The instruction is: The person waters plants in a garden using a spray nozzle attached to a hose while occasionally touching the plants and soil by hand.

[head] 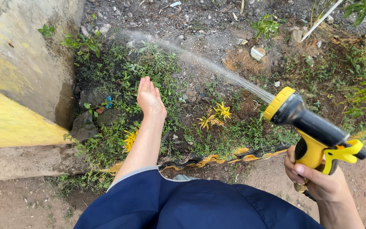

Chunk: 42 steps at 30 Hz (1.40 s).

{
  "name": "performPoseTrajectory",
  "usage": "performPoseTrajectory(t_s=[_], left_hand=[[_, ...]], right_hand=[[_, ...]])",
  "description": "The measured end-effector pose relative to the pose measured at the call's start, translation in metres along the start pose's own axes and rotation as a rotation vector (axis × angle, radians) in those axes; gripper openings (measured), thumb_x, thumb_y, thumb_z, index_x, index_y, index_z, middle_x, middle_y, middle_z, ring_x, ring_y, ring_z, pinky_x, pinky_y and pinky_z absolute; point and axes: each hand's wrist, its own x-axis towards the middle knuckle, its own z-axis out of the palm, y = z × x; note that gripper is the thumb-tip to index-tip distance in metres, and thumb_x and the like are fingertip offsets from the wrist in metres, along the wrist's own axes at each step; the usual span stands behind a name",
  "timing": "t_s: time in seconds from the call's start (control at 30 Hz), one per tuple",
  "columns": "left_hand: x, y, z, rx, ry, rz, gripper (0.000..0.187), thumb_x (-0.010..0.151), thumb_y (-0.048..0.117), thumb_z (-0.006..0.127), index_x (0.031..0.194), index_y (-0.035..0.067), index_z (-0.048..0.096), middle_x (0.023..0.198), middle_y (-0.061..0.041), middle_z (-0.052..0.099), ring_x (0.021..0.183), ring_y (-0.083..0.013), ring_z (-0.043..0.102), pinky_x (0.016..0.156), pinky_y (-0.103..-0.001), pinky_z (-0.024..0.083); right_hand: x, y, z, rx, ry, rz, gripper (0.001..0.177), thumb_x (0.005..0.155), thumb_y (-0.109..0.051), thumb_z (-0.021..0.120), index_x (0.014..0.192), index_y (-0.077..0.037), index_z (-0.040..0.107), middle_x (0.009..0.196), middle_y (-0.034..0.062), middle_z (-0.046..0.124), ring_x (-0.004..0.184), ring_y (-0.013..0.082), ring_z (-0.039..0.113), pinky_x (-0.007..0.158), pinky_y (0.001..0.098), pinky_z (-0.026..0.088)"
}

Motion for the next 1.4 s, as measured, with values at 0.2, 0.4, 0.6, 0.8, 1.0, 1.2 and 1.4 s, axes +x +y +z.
performPoseTrajectory(t_s=[0.2,0.4,0.6,0.8,1.0,1.2,1.4], left_hand=[[-0.005,0.012,0.011,0.010,-0.035,0.049,0.059,0.105,0.022,0.038,0.159,0.004,0.026,0.165,-0.012,0.033,0.155,-0.0262,0.024,0.125,-0.042,0.017],[-0.007,0.012,0.016,-0.009,-0.040,0.055,0.058,0.105,0.021,0.038,0.159,0.003,0.026,0.165,-0.013,0.033,0.155,-0.0263,0.025,0.126,-0.041,0.018],[-0.006,0.008,0.015,0.013,-0.022,0.046,0.058,0.104,0.021,0.038,0.159,0.004,0.025,0.165,-0.011,0.033,0.155,-0.0251,0.026,0.125,-0.041,0.018],[-0.007,0.008,0.016,0.037,0.000,0.037,0.058,0.104,0.021,0.038,0.158,0.003,0.027,0.164,-0.012,0.035,0.154,-0.0257,0.028,0.125,-0.041,0.019],[-0.008,0.005,0.013,0.026,0.019,0.020,0.057,0.105,0.022,0.037,0.158,0.003,0.028,0.163,-0.012,0.037,0.153,-0.0261,0.030,0.125,-0.041,0.021],[-0.008,-0.002,0.013,0.053,0.005,-0.003,0.057,0.105,0.023,0.037,0.158,0.004,0.027,0.164,-0.010,0.035,0.154,-0.0253,0.028,0.124,-0.041,0.020],[-0.010,-0.026,0.014,0.087,-0.052,-0.063,0.059,0.106,0.024,0.034,0.159,0.002,0.022,0.165,-0.013,0.032,0.155,-0.0267,0.024,0.126,-0.042,0.018]], right_hand=[[-0.007,0.000,-0.002,0.014,-0.028,0.030,0.035,0.082,-0.009,0.078,0.102,0.007,0.054,0.072,0.0097,0.050,0.058,0.0147,0.046,0.051,0.0293,0.035],[-0.009,-0.002,0.002,0.064,-0.020,-0.023,0.034,0.082,-0.010,0.076,0.101,0.007,0.054,0.077,0.0101,0.052,0.060,0.0148,0.047,0.049,0.0282,0.035],[-0.007,-0.004,0.001,0.171,-0.055,-0.040,0.035,0.084,-0.010,0.077,0.103,0.009,0.055,0.074,0.0135,0.053,0.059,0.0159,0.047,0.051,0.0281,0.036],[-0.004,-0.007,-0.001,0.253,-0.095,-0.092,0.034,0.086,-0.011,0.078,0.103,0.009,0.056,0.075,0.0120,0.054,0.061,0.0164,0.051,0.053,0.0290,0.037],[-0.006,-0.007,0.008,-0.026,-0.018,0.027,0.037,0.079,-0.010,0.080,0.100,0.007,0.054,0.072,0.0098,0.054,0.056,0.0137,0.049,0.047,0.0277,0.036],[-0.004,-0.003,0.019,-0.310,0.349,0.034,0.043,0.076,-0.009,0.077,0.112,0.001,0.055,0.070,0.0077,0.050,0.051,0.0148,0.047,0.043,0.0303,0.038],[-0.028,-0.008,-0.001,-0.134,0.187,0.052,0.030,0.079,-0.003,0.072,0.103,0.005,0.057,0.066,0.0076,0.055,0.051,0.0129,0.049,0.043,0.0266,0.036]])
